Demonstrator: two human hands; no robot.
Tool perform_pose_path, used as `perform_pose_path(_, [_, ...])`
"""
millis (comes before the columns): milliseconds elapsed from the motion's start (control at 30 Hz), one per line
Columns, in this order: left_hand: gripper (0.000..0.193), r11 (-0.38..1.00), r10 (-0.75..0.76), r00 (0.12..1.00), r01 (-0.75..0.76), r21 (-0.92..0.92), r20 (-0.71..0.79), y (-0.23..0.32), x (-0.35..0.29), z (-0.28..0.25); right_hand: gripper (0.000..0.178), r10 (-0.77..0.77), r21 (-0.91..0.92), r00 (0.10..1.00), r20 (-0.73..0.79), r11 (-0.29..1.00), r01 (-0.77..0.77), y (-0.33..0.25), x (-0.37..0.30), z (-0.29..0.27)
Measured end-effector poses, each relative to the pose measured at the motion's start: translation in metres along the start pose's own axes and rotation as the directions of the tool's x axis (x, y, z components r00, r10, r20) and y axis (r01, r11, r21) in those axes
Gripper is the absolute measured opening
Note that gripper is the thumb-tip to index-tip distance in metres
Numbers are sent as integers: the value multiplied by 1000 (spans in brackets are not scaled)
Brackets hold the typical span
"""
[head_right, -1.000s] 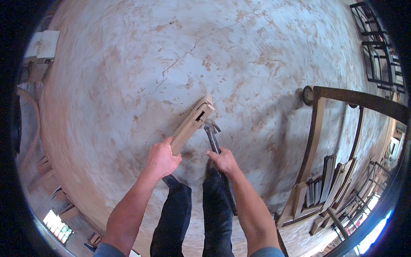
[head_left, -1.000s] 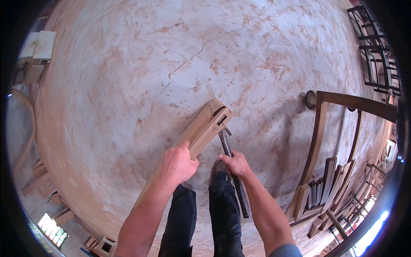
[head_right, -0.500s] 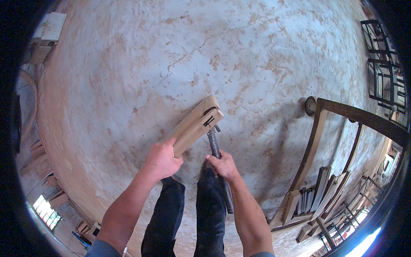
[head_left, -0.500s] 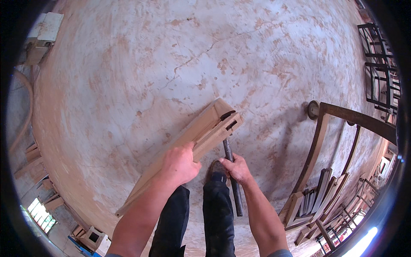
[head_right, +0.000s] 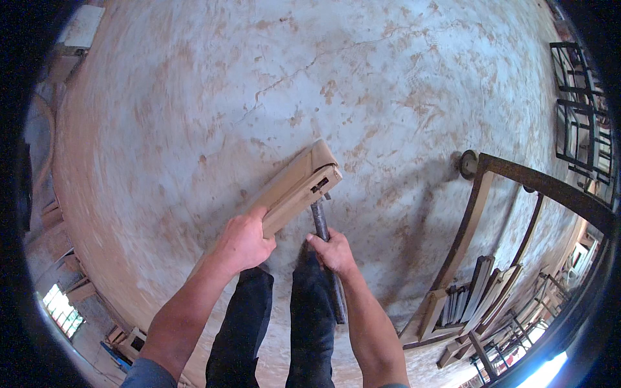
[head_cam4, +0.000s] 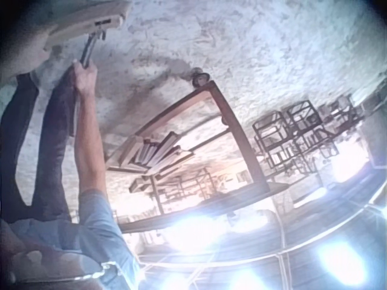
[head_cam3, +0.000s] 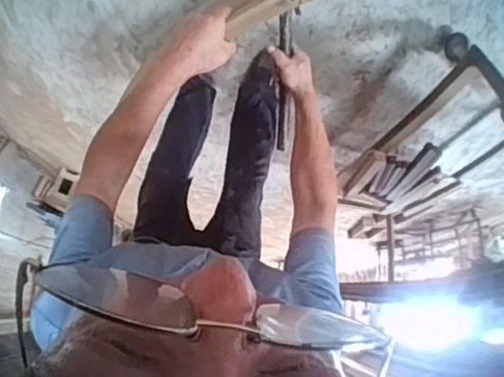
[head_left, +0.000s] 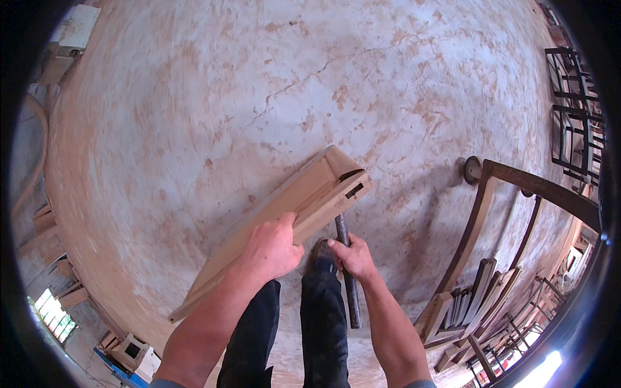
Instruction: The person applies glue to wooden slats using a brush and joins them together to form a frame around a wooden panel. They use a hammer to tap the slats into place and secure the joints.
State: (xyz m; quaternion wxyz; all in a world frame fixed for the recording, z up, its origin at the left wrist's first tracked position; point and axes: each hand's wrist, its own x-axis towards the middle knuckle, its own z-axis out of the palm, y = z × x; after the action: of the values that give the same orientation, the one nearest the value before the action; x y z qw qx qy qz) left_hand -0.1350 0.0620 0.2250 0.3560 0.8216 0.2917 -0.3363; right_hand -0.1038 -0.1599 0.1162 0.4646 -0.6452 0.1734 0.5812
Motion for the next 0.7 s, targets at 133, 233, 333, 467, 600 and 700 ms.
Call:
perform_pose_path(133, [46, 1000, -3, 1000, 3, -13, -6, 2, -2, 1, 29, -17, -27, 1000, -9, 999, 17, 0, 0, 4])
perform_pose_path(233, [48, 1000, -15, 1000, 15, -4, -9, 6, 1, 0, 29, -30, -42, 1000, -7, 999, 29, -3, -3, 5])
perform_pose_path(333, [49, 1000, -21, 1000, 22, 16, -20, 6, 3, -1, 29, -33, -56, 999, -26, 998, 32, -7, -7, 11])
perform_pose_path(467, [51, 999, -24, 999, 26, 41, -28, 1, 8, -3, 26, -16, -48, 1000, -20, 999, 15, -13, -13, 11])
perform_pose_path(600, [50, 1000, -10, 999, 10, 12, -32, 2, 8, -12, 24, -46, -43, 992, -121, 998, 41, 5, -22, -1])
perform_pose_path(700, [46, 999, -20, 1000, 21, 32, -24, 0, 8, -9, 23, -66, -19, 986, -150, 998, 64, 19, -40, -17])
